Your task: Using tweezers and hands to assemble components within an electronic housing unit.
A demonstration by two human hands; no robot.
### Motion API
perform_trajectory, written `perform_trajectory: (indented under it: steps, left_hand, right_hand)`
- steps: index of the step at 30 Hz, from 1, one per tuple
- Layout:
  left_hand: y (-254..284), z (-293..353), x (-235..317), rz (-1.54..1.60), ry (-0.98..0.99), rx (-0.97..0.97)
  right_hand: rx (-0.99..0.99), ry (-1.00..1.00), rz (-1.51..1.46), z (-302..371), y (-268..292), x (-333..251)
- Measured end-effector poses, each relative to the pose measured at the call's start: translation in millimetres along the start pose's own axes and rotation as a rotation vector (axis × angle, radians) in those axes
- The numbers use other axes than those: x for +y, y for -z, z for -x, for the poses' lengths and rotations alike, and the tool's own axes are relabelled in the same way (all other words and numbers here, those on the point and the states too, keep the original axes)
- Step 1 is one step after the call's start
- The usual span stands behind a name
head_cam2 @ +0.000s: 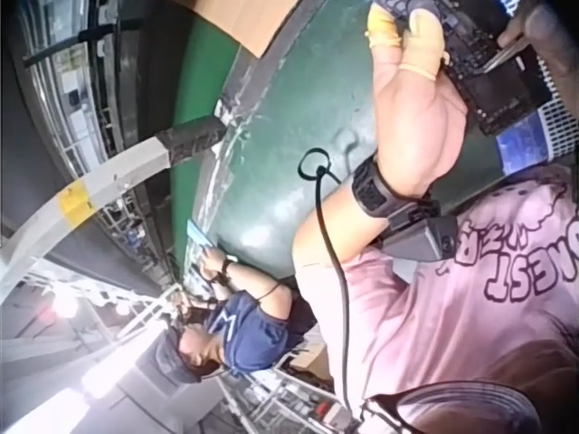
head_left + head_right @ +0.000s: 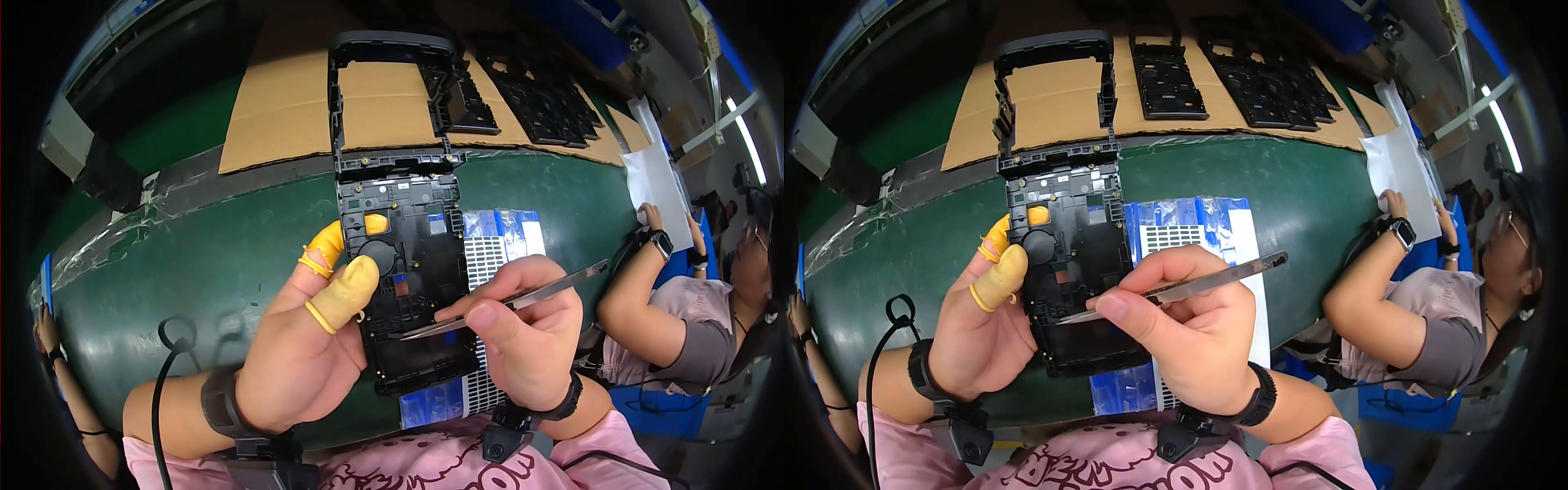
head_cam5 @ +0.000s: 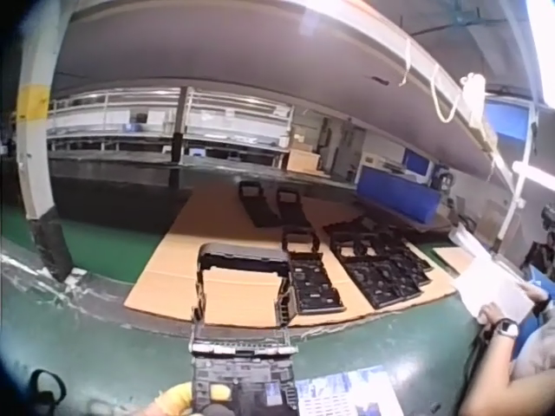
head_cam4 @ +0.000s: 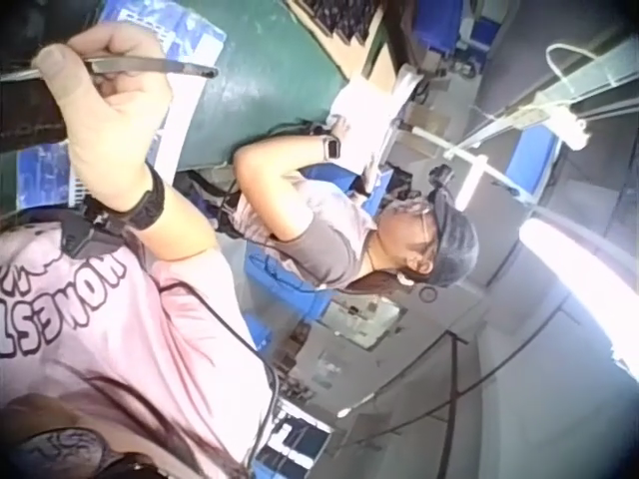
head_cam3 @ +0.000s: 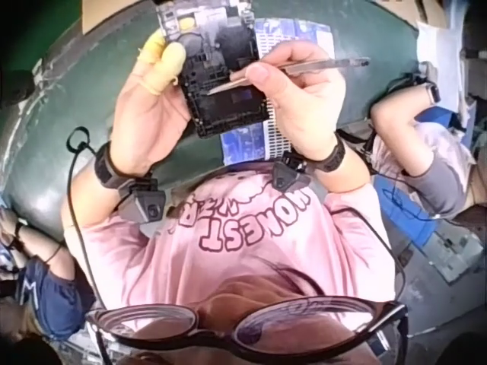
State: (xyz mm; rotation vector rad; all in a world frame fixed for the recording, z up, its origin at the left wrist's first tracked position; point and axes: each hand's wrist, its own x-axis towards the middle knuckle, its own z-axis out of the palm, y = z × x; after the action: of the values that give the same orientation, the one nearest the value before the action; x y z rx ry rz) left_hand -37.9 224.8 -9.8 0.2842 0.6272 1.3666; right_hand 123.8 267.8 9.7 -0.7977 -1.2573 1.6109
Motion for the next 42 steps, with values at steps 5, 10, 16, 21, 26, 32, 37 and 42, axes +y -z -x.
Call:
perform_trajectory:
  steps: [5, 10, 16, 21, 26, 32, 37, 42]
  left_hand:
    - [0, -3, -2, 0.001, -0.002, -0.022]
    - [3, -3, -1, -0.016, 0.006, -0.015]
    - [10, -1, -2, -0.027, 0.001, -0.025]
    - [11, 2, -1, -0.039, 0.009, -0.009]
    - [15, 3, -6, -0.114, -0.028, -0.075]
    - [20, 3, -7, -0.213, -0.094, -0.031]
    - [16, -2, -1, -0.238, -0.296, 0.004]
    - [16, -5, 10, -0.166, -0.275, -0.028]
  right_hand:
    - [-0.022, -0.004, 0.054, -1, 8, 1]
    - [-0.02, -0.008, 0.021, -3, 4, 7]
    - [-0.015, -0.03, 0.049, -1, 3, 14]
    - [-0.003, -0.035, 0.048, 1, 2, 17]
    - [0.023, -0.05, 0.072, 3, 2, 17]
    - [0.024, 0.042, 0.074, 7, 18, 7]
    - [0.308, 0.054, 0.162, 3, 59, -4]
    - [0.343, -0.114, 0.195, 4, 94, 23]
